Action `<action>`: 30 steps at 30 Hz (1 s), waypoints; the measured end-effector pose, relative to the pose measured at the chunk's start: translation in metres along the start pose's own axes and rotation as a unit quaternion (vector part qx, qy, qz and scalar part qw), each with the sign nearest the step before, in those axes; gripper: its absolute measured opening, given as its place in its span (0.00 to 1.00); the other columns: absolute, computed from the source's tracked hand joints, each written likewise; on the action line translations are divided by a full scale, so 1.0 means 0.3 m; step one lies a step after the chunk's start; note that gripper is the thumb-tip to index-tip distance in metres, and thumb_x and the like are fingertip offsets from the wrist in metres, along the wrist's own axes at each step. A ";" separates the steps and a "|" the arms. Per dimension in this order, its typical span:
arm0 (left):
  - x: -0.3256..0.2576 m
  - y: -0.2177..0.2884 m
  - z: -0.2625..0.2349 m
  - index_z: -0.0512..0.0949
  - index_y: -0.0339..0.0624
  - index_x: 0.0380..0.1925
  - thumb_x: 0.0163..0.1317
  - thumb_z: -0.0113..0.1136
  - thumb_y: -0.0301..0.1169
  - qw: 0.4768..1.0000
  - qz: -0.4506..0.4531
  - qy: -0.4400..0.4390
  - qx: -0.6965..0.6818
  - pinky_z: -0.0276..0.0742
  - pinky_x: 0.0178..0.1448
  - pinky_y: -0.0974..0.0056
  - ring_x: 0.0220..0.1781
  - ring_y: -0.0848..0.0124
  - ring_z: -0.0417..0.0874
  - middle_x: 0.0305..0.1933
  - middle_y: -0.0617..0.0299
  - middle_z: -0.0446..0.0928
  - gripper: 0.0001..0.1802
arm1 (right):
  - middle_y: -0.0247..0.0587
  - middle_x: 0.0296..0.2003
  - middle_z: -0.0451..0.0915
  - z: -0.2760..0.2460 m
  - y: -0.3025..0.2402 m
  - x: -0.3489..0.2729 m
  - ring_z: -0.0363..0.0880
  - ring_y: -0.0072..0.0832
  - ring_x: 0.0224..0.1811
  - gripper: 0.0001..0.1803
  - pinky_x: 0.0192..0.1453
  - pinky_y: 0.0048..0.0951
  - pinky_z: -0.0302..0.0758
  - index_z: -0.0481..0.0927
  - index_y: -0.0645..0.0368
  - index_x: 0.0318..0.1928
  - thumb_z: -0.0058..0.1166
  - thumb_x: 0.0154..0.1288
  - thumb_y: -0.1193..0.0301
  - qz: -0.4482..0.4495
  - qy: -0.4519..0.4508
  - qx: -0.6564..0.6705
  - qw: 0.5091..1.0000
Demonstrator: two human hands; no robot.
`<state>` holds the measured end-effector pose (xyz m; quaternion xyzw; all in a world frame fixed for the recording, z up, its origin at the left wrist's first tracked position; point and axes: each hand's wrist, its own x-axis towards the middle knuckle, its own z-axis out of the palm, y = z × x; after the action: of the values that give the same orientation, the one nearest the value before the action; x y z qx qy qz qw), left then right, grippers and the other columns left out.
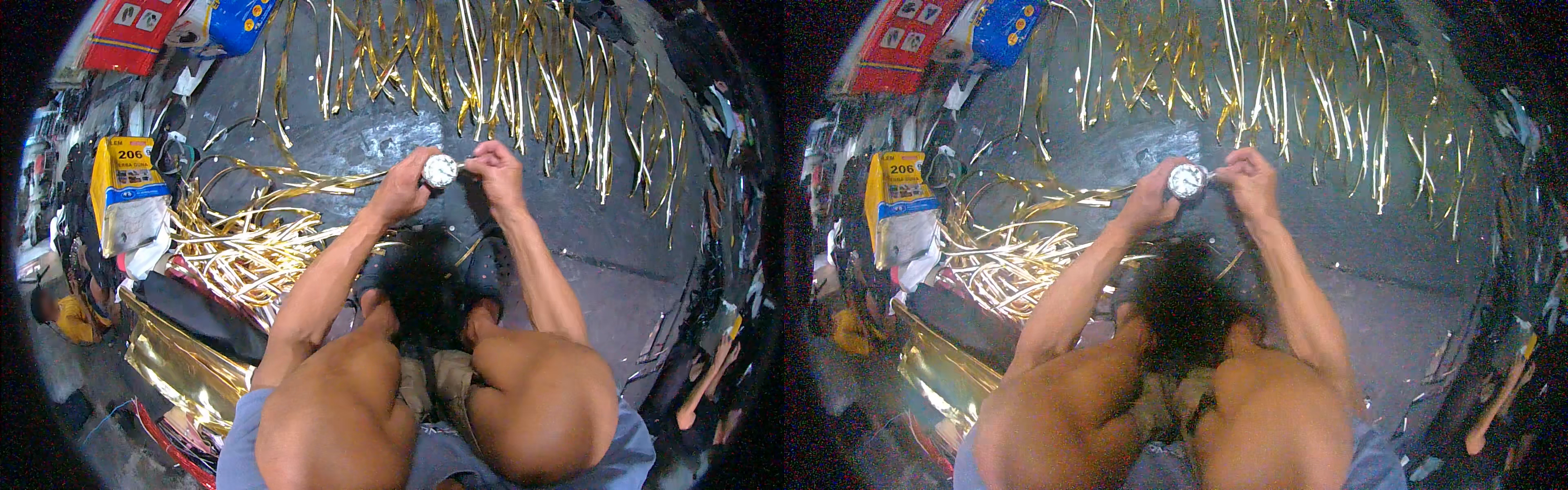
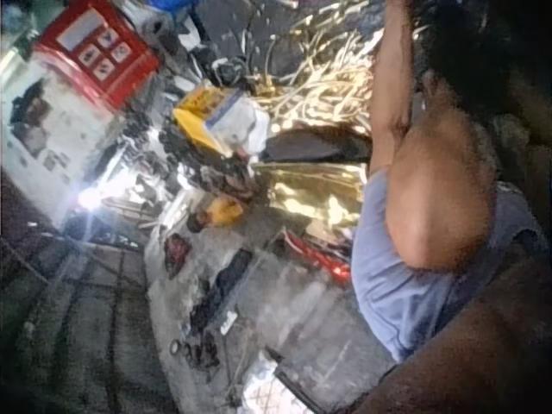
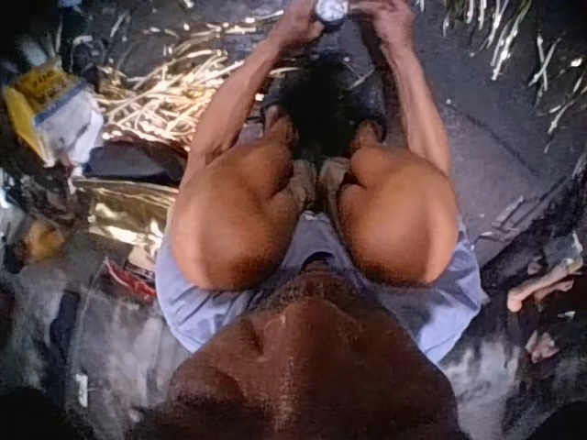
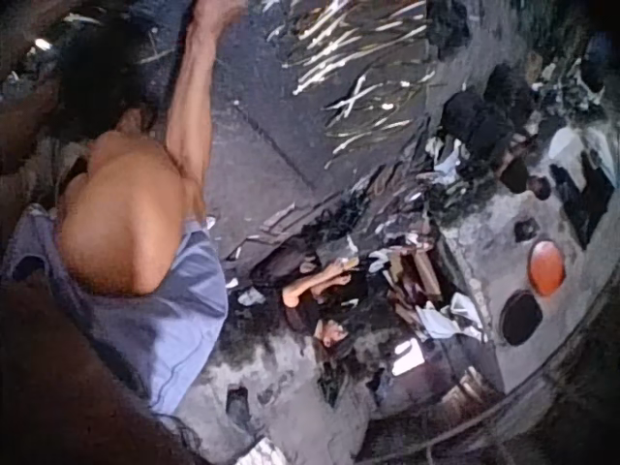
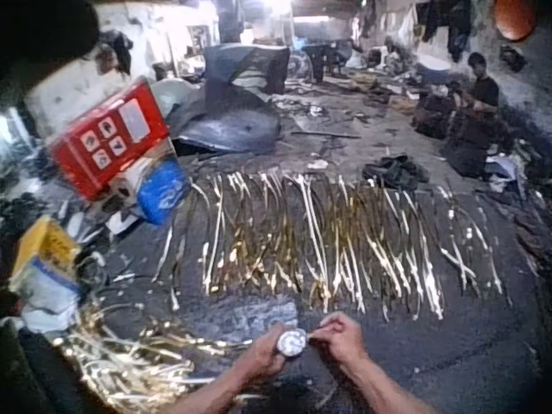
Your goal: The person sits on the floor and repeatedly wraps thin gold ribbons around a small cylindrical object, then places the wrapped ribbons on the floor. The process is repeated continuously with multiple ribbons.
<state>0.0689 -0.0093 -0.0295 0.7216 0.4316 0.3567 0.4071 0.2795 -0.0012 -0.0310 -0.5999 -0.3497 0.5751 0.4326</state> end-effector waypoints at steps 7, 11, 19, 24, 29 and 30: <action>-0.014 -0.009 -0.019 0.71 0.37 0.59 0.52 0.58 0.16 1.000 0.004 0.003 0.031 0.77 0.63 0.51 0.61 0.43 0.79 0.56 0.44 0.77 0.30 | 0.31 0.39 0.81 -0.264 -0.554 -0.243 0.79 0.18 0.37 0.18 0.37 0.19 0.75 0.77 0.56 0.49 0.60 0.59 0.84 -0.158 -0.144 0.247 0.945; 0.002 0.003 -0.008 0.71 0.38 0.59 0.50 0.57 0.15 0.999 0.001 -0.001 0.038 0.77 0.64 0.50 0.61 0.43 0.78 0.56 0.45 0.77 0.32 | 0.45 0.53 0.75 -0.397 -0.786 -0.398 0.79 0.24 0.47 0.27 0.44 0.23 0.80 0.66 0.62 0.66 0.51 0.66 0.84 -0.210 -0.096 0.246 0.941; 0.011 0.004 -0.012 0.71 0.40 0.61 0.51 0.64 0.19 0.998 -0.005 -0.029 0.047 0.76 0.64 0.50 0.64 0.44 0.76 0.59 0.46 0.77 0.33 | 0.49 0.47 0.70 -0.370 -1.044 -0.428 0.72 0.32 0.47 0.19 0.55 0.33 0.72 0.66 0.72 0.62 0.45 0.75 0.78 -0.335 -0.138 0.212 0.907; -0.045 0.005 -0.079 0.72 0.41 0.61 0.52 0.67 0.26 0.973 -0.046 0.083 0.211 0.77 0.64 0.50 0.63 0.46 0.76 0.59 0.51 0.76 0.32 | 0.39 0.37 0.79 -0.082 -1.150 -0.080 0.80 0.23 0.37 0.06 0.41 0.20 0.80 0.76 0.63 0.42 0.57 0.68 0.76 -0.348 -0.054 0.182 0.918; -0.126 -0.110 -0.172 0.78 0.46 0.55 0.55 0.67 0.31 0.909 -0.198 0.013 0.367 0.80 0.56 0.50 0.57 0.52 0.79 0.55 0.54 0.75 0.24 | 0.34 0.29 0.84 -0.002 -1.274 0.326 0.84 0.19 0.34 0.03 0.41 0.16 0.82 0.83 0.60 0.34 0.60 0.65 0.74 -0.405 -0.053 0.173 0.896; -0.137 -0.112 -0.182 0.79 0.46 0.53 0.55 0.67 0.31 0.897 -0.211 0.005 0.389 0.80 0.54 0.49 0.55 0.52 0.80 0.54 0.54 0.75 0.22 | 0.34 0.28 0.83 0.025 -1.299 0.343 0.83 0.19 0.32 0.04 0.39 0.16 0.81 0.83 0.60 0.33 0.58 0.65 0.74 -0.407 -0.011 0.224 0.885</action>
<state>-0.0051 -0.0218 -0.0436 0.7127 0.6801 0.0698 0.1571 0.3121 0.2426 0.2882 -0.2857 -0.4295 0.4177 0.7479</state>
